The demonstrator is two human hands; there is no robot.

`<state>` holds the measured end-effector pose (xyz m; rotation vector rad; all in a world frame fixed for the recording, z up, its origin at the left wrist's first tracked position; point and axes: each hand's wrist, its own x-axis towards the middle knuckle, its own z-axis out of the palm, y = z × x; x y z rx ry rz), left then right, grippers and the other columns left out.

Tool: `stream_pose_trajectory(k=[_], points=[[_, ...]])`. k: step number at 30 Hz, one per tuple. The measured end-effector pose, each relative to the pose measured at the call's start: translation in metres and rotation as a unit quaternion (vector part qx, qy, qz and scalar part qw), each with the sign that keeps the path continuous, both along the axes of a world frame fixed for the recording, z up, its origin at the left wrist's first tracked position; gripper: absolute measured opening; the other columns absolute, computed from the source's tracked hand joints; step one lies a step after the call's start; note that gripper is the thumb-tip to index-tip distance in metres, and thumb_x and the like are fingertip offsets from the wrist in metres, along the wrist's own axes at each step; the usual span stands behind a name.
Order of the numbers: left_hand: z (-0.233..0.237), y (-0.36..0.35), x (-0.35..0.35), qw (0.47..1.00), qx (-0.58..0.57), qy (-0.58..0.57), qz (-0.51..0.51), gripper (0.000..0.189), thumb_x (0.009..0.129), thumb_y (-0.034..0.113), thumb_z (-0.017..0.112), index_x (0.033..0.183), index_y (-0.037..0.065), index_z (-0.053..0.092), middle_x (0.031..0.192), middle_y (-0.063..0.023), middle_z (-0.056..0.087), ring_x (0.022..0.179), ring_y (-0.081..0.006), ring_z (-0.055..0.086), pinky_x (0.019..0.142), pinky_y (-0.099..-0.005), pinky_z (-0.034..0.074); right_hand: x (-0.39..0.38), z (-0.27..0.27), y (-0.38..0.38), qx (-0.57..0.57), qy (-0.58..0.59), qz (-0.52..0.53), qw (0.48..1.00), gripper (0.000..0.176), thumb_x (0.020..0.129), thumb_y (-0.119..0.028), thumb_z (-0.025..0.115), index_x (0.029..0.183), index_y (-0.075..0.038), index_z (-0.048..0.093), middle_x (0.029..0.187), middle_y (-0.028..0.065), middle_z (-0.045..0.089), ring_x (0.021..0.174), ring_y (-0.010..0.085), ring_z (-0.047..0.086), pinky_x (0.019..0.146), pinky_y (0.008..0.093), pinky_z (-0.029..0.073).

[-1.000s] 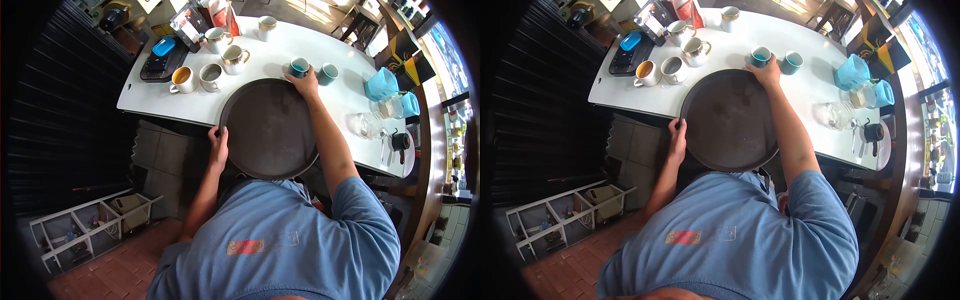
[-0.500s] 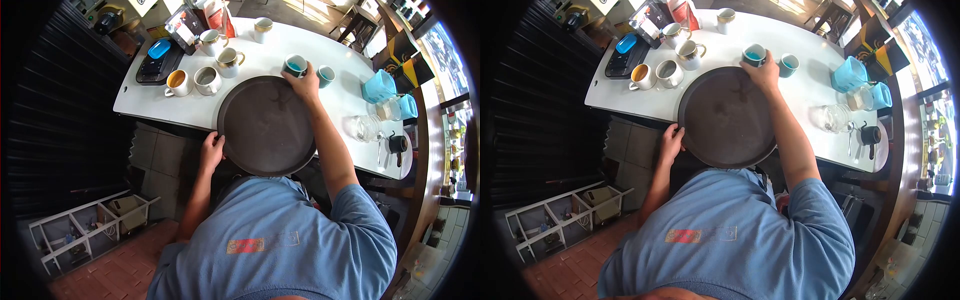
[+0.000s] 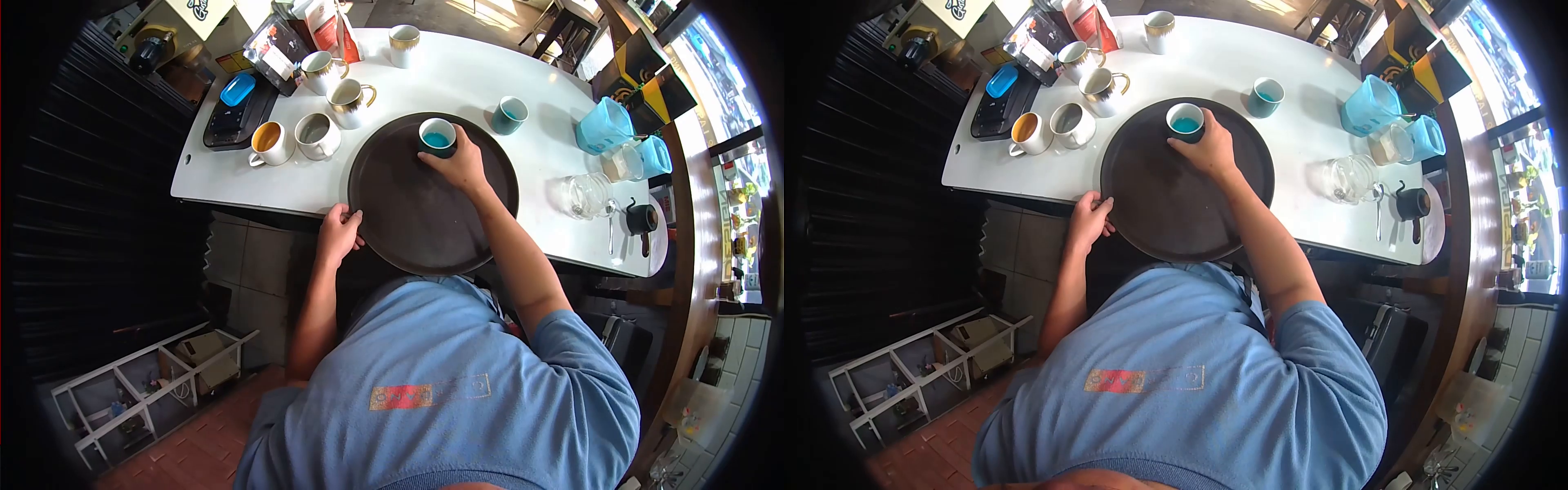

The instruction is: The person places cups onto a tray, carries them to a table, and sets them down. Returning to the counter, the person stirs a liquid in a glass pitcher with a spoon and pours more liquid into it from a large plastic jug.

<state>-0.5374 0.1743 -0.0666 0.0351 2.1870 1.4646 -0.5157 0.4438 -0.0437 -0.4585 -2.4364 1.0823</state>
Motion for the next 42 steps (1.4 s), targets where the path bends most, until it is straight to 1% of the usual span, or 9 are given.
stream_pose_trajectory(k=[7,13,15,17,19,22,25,31,42], points=[[-0.001,0.002,-0.002,1.000,0.021,-0.009,-0.001,0.026,0.089,0.019,0.057,0.102,-0.003,0.050,0.069,-0.0070,0.056,0.045,-0.0138,0.055,0.038,-0.0248,0.041,-0.006,-0.006,0.002,0.006,-0.003,-0.015,1.000,0.065,0.062,-0.037,0.080,0.111,-0.003,0.051,0.100,0.0168,0.064,0.096,0.0322,0.061,0.083,0.0399,0.048],[-0.007,0.002,0.001,0.999,0.032,0.002,0.007,0.026,0.090,0.019,0.057,0.102,-0.002,0.050,0.068,-0.0061,0.056,0.046,-0.0132,0.055,0.038,-0.0245,0.041,-0.001,-0.006,0.004,0.010,0.036,0.009,0.999,0.078,0.063,-0.041,0.079,0.122,-0.002,0.046,0.106,0.0194,0.062,0.101,0.0333,0.060,0.086,0.0404,0.047],[-0.007,0.001,0.001,0.999,0.035,0.006,0.011,0.026,0.090,0.020,0.057,0.102,-0.002,0.050,0.068,-0.0059,0.055,0.046,-0.0131,0.055,0.038,-0.0245,0.040,0.011,0.005,0.009,0.093,0.054,-0.042,0.993,0.080,0.067,-0.043,0.077,0.125,0.002,0.045,0.111,0.0214,0.060,0.105,0.0347,0.058,0.088,0.0409,0.046],[-0.009,0.001,0.000,0.999,0.037,-0.004,0.011,0.026,0.090,0.020,0.057,0.102,-0.002,0.050,0.068,-0.0058,0.056,0.046,-0.0131,0.054,0.038,-0.0244,0.041,0.017,0.000,0.028,-0.074,0.167,-0.090,0.979,0.054,0.080,-0.032,0.069,0.116,0.005,0.053,0.103,0.0181,0.061,0.091,0.0299,0.059,0.080,0.0358,0.047],[-0.010,0.001,0.000,0.999,0.045,-0.003,0.014,0.026,0.090,0.020,0.057,0.102,-0.002,0.050,0.068,-0.0059,0.056,0.046,-0.0130,0.054,0.038,-0.0244,0.041,0.021,-0.003,0.058,0.031,0.215,-0.180,0.959,0.042,0.081,-0.020,0.064,0.114,0.004,0.052,0.096,0.0148,0.058,0.084,0.0258,0.054,0.073,0.0351,0.044],[-0.011,0.001,0.001,0.999,0.052,-0.001,0.010,0.026,0.090,0.020,0.057,0.102,-0.002,0.050,0.069,-0.0059,0.056,0.046,-0.0128,0.054,0.039,-0.0244,0.042,0.015,-0.023,0.102,0.106,0.107,-0.305,0.940,0.072,0.073,-0.028,0.071,0.128,0.003,0.037,0.112,0.0196,0.053,0.108,0.0339,0.050,0.090,0.0386,0.042],[-0.011,0.001,0.001,0.998,0.054,0.000,0.010,0.027,0.090,0.020,0.057,0.104,-0.002,0.050,0.070,-0.0059,0.056,0.047,-0.0126,0.054,0.039,-0.0245,0.043,0.009,-0.020,0.119,0.035,0.031,-0.252,0.967,0.086,0.067,-0.035,0.077,0.131,0.003,0.033,0.119,0.0214,0.052,0.116,0.0354,0.048,0.096,0.0395,0.040],[-0.009,0.001,0.003,0.997,0.069,-0.021,0.030,0.031,0.090,0.020,0.058,0.109,-0.003,0.048,0.072,-0.0062,0.056,0.051,-0.0124,0.055,0.041,-0.0250,0.045,0.001,-0.013,0.129,-0.083,0.011,-0.178,0.981,0.084,0.064,-0.036,0.079,0.128,0.002,0.040,0.116,0.0196,0.058,0.108,0.0287,0.057,0.091,0.0362,0.045],[0.000,0.002,0.001,0.996,0.070,-0.058,0.022,0.030,0.090,0.019,0.058,0.108,-0.003,0.048,0.071,-0.0070,0.056,0.053,-0.0126,0.056,0.044,-0.0255,0.048,0.050,0.019,0.102,-0.025,0.049,-0.194,0.979,0.078,0.065,-0.035,0.080,0.123,0.004,0.045,0.107,0.0204,0.062,0.103,0.0300,0.059,0.087,0.0366,0.046]])
